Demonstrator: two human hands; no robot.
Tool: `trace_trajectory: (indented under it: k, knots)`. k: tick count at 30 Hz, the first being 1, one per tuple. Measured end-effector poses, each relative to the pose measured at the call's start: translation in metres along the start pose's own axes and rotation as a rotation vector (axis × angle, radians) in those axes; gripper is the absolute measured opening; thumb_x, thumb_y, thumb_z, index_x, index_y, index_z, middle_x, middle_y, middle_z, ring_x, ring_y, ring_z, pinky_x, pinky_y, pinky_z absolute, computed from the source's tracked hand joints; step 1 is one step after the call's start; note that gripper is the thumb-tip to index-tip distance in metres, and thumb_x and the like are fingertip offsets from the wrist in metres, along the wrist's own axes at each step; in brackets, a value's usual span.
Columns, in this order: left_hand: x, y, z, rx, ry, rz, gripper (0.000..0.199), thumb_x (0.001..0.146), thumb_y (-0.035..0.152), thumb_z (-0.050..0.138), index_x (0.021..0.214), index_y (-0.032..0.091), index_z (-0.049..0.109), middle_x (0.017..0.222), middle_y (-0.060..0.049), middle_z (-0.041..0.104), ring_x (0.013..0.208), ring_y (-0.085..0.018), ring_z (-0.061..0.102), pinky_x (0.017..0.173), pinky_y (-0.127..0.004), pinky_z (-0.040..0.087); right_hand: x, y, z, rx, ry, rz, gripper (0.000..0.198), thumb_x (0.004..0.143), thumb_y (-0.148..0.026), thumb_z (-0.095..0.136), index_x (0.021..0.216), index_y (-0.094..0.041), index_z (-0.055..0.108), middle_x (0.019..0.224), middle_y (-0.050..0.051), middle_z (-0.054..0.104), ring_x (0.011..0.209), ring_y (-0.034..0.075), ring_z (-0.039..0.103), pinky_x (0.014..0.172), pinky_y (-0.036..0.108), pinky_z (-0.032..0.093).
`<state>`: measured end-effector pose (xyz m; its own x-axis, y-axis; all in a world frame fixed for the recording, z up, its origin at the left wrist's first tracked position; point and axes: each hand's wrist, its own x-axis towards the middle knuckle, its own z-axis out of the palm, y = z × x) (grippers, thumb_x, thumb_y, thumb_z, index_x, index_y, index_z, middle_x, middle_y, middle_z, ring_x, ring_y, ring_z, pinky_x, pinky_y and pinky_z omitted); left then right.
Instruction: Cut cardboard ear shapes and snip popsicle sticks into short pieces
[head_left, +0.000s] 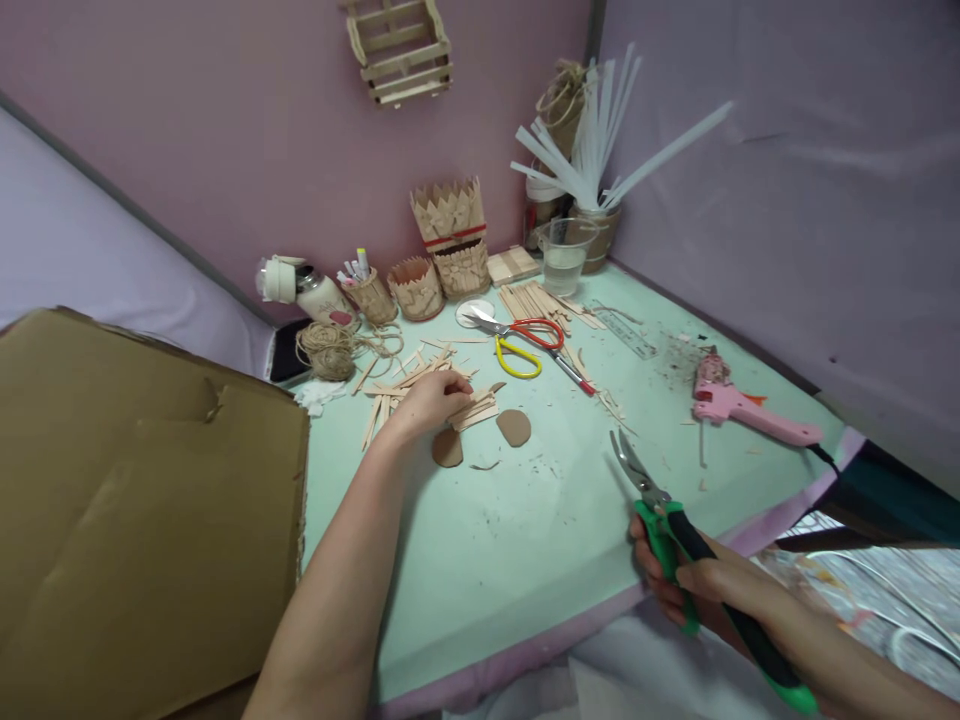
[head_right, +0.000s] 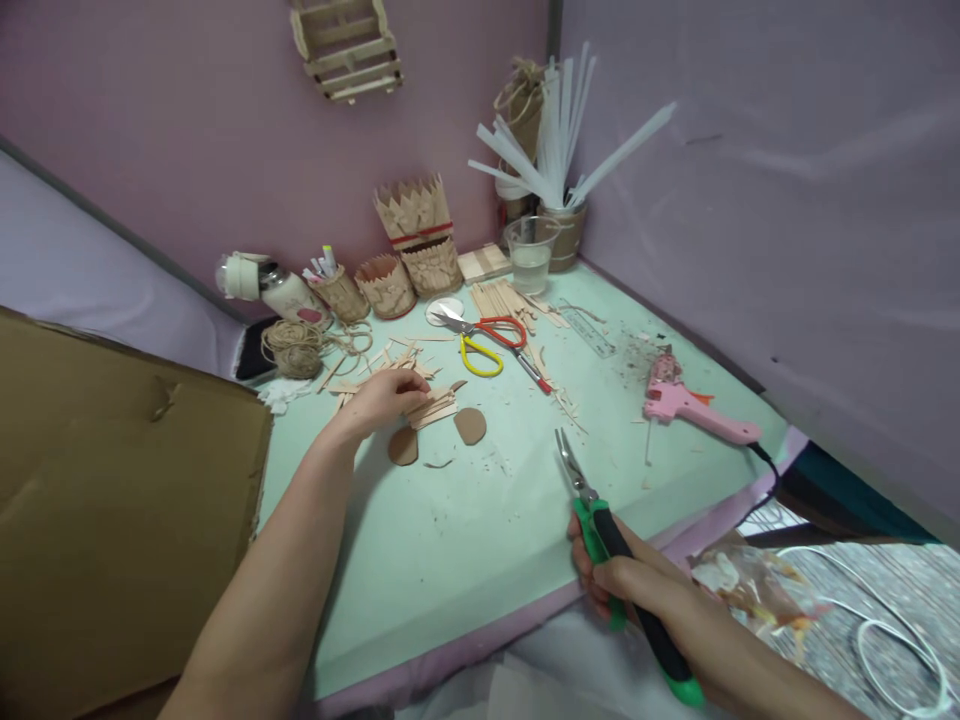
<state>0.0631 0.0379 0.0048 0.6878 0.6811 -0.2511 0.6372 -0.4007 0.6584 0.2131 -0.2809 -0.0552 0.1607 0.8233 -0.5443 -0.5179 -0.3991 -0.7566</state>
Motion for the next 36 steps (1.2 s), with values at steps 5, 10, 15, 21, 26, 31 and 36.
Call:
trace_trajectory:
  k: [5,10,15,21,26,31,36]
  knots:
    - [-0.021,0.036,0.012,-0.436,-0.249,0.085,0.022,0.075,0.029,0.053,0.093,0.020,0.062,0.080,-0.001,0.063,0.068,-0.012,0.054,0.063,-0.024,0.040,-0.007,-0.005,0.000,0.007,-0.043,0.033,0.041,0.064,-0.038,0.064,0.100,-0.022,0.054,0.078,0.001,0.051,0.061,0.015,0.045,0.054,0.031,0.040]
    - [-0.038,0.064,0.058,-0.627,-0.518,0.004,0.007,0.074,0.022,0.050,0.079,0.020,0.053,0.069,0.002,0.058,0.056,-0.008,0.048,0.054,-0.021,0.034,-0.025,-0.018,0.002,-0.114,-0.040,-0.010,0.025,0.066,-0.032,0.060,0.088,-0.021,0.055,0.083,0.003,0.054,0.069,0.017,0.046,0.063,0.031,0.039]
    - [-0.045,0.073,0.094,-0.713,-0.524,-0.017,0.014,0.080,0.027,0.050,0.090,0.019,0.055,0.069,0.003,0.054,0.053,-0.007,0.038,0.051,-0.021,0.026,-0.038,-0.035,0.010,-0.198,-0.004,0.040,0.012,0.070,-0.025,0.056,0.081,-0.022,0.052,0.083,0.000,0.053,0.074,0.017,0.048,0.066,0.030,0.038]
    - [-0.048,0.075,0.106,-0.767,-0.533,-0.045,0.022,0.082,0.037,0.054,0.084,0.016,0.055,0.063,0.003,0.051,0.050,-0.006,0.032,0.050,-0.022,0.022,-0.040,-0.042,0.012,-0.254,-0.013,0.053,0.009,0.071,-0.021,0.053,0.079,-0.021,0.049,0.083,-0.001,0.051,0.075,0.016,0.047,0.065,0.029,0.037]
    - [-0.049,0.076,0.110,-0.695,-0.535,-0.027,0.020,0.083,0.034,0.051,0.086,0.015,0.056,0.065,0.002,0.056,0.047,-0.006,0.031,0.048,-0.023,0.021,-0.039,-0.039,0.010,-0.271,-0.047,0.048,0.014,0.072,-0.022,0.052,0.086,-0.021,0.049,0.085,-0.001,0.049,0.074,0.015,0.047,0.066,0.029,0.037]
    - [-0.051,0.076,0.112,-0.660,-0.542,-0.014,0.017,0.083,0.029,0.048,0.088,0.015,0.056,0.067,0.001,0.060,0.047,-0.006,0.033,0.048,-0.023,0.023,-0.038,-0.037,0.011,-0.271,-0.024,0.055,0.022,0.072,-0.021,0.051,0.093,-0.022,0.049,0.084,-0.002,0.049,0.074,0.016,0.046,0.066,0.030,0.035]
    - [-0.053,0.078,0.110,-0.628,-0.538,-0.006,0.016,0.084,0.029,0.048,0.084,0.015,0.056,0.068,0.000,0.060,0.047,-0.006,0.033,0.048,-0.022,0.024,-0.038,-0.038,0.012,-0.299,-0.010,0.086,0.018,0.071,-0.021,0.052,0.089,-0.022,0.048,0.083,-0.002,0.050,0.074,0.016,0.047,0.066,0.031,0.035]
